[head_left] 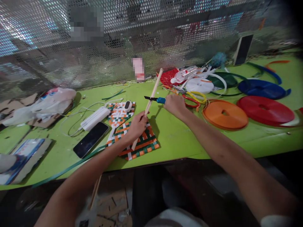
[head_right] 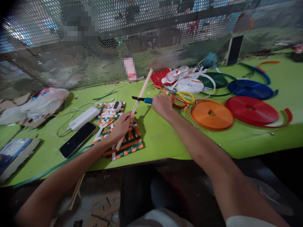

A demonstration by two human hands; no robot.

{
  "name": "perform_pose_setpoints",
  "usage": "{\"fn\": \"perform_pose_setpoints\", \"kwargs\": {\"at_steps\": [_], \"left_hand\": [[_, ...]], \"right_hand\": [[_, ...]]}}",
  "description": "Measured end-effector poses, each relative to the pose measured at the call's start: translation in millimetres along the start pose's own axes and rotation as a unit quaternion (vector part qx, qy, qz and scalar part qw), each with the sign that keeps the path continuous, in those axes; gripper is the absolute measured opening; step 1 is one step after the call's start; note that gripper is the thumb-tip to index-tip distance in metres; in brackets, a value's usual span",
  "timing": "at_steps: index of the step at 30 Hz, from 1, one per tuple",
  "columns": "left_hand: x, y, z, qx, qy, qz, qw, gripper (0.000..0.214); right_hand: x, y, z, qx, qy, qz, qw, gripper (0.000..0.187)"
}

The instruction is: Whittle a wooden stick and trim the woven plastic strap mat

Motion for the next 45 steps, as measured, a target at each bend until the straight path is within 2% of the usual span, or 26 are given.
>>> {"fn": "perform_pose_setpoints", "kwargs": {"at_steps": [3,5,7,9,10,12,14,17,20,23,27,36,45], "left_hand": [[-0.6,-2.7,-2.5,-0.018,0.018,0.020,0.999,0.009],[-5.2,-4.4,-3.3,-0.032,0.008,0.034,0.999,0.009],[-12.5,-4.8,-6.8,-0.051,0.013,0.055,0.997,0.011],[-18.5,-5.6,-12.7,-0.071,0.041,0.064,0.995,0.016],[-19.6,-6.5,-15.4,-0.079,0.059,0.061,0.993,0.018],[-17.1,-8.4,-16.1,-0.083,0.070,0.045,0.993,0.020],[-10.6,-6.9,-10.3,-0.086,0.045,0.045,0.994,0.020],[-2.9,-1.6,-1.0,-0.092,0.017,0.059,0.994,0.019],[-2.8,-1.5,1.1,-0.084,0.026,0.057,0.995,0.020],[-6.6,-7.4,-0.7,-0.052,0.032,0.033,0.998,0.021],[-10.4,-12.0,-2.7,-0.023,0.025,0.012,0.999,0.021],[-2.8,-13.5,-6.8,-0.061,0.026,0.021,0.998,0.018],[11.7,-10.9,-7.7,-0.080,0.006,0.024,0.996,0.015]], "right_hand": [[3.1,-1.1,2.9,-0.005,-0.012,0.002,1.000,0.026],[6.6,-11.2,5.5,-0.007,-0.016,-0.001,1.000,0.027],[10.0,-36.9,9.2,0.000,-0.021,-0.048,0.999,0.029],[10.3,-73.2,12.4,0.021,-0.016,-0.153,0.988,0.032],[9.3,-86.9,15.7,0.021,-0.028,-0.184,0.982,0.034],[7.1,-98.0,21.9,0.028,-0.041,-0.198,0.979,0.034],[4.9,-87.4,29.0,0.043,-0.061,-0.172,0.982,0.036],[2.3,-51.9,35.0,0.060,-0.075,-0.112,0.989,0.040],[-0.4,-25.6,30.9,0.065,-0.056,-0.064,0.994,0.039],[-3.2,-13.9,19.7,0.055,-0.013,-0.013,0.998,0.037],[-4.3,-8.8,10.4,0.033,0.023,0.010,0.999,0.033],[8.4,-18.0,18.0,0.015,-0.037,-0.005,0.999,0.033],[18.1,-13.0,19.7,0.001,-0.033,-0.013,0.999,0.032]]}}
Point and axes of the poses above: each hand's wrist, its own x-axis towards the middle knuckle, its own z-axis out of the back of the hand, y = z × x, the point moved 5 cm from there along x, towards the middle knuckle, and after that the axes turned 12 degrees about y, right-handed, at the moved point
